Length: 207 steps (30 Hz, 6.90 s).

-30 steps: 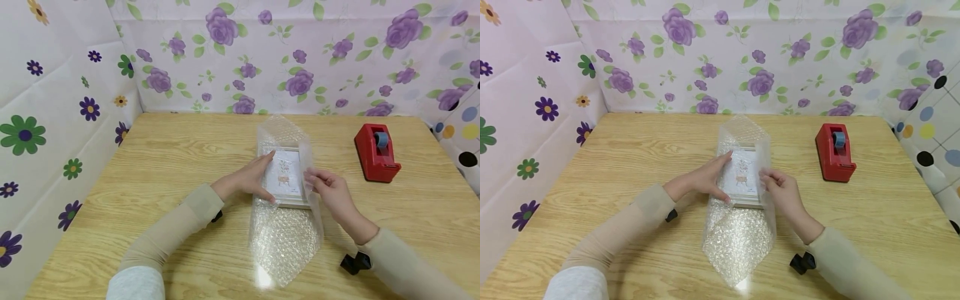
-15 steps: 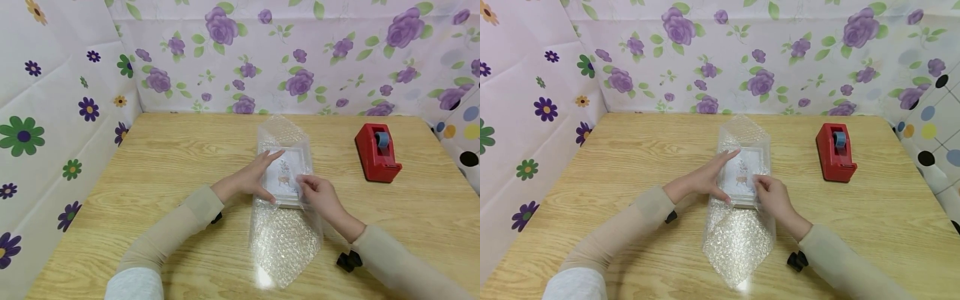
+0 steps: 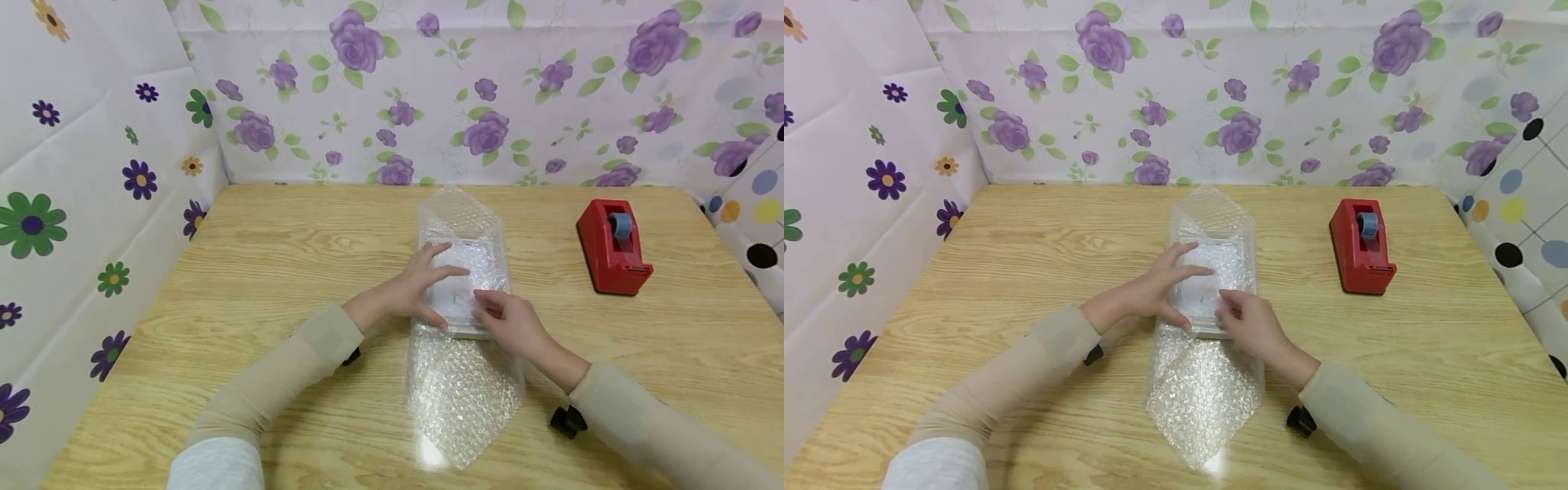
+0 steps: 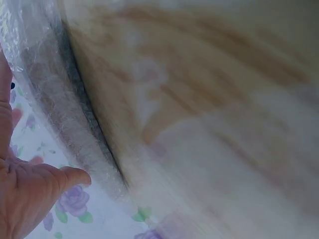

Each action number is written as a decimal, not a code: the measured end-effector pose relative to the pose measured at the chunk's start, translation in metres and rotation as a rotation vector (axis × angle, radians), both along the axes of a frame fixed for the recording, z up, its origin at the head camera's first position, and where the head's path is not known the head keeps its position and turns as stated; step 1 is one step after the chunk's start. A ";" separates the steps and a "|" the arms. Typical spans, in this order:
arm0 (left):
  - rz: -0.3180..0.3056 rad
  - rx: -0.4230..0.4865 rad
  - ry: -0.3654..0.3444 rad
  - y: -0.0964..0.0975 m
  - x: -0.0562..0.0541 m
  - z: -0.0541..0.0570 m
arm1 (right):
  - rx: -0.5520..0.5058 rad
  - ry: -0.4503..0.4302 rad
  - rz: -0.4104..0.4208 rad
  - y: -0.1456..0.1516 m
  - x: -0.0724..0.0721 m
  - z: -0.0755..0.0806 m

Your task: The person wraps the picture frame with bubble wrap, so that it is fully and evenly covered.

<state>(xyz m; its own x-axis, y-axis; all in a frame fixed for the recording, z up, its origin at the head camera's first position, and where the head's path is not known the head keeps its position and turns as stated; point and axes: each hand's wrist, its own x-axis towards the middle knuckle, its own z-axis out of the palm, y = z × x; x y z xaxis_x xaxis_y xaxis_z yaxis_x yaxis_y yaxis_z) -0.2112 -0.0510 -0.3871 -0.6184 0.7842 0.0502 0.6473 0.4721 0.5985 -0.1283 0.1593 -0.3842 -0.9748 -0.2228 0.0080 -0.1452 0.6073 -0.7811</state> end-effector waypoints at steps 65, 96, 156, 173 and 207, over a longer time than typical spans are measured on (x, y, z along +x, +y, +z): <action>-0.431 -0.297 0.241 -0.039 0.021 0.007 | 0.335 0.584 0.664 0.086 0.019 -0.020; -0.432 -0.259 0.436 -0.035 0.027 -0.009 | 0.284 0.607 0.600 0.087 0.013 -0.022; -0.195 -0.079 0.042 -0.032 0.031 -0.001 | 0.165 0.373 0.517 0.055 -0.015 0.008; -0.017 -0.029 -0.207 -0.030 0.017 0.001 | 0.233 0.255 0.318 0.042 -0.023 0.003; -0.092 -0.401 0.612 0.017 0.067 0.006 | 0.191 0.278 0.261 0.033 -0.020 -0.012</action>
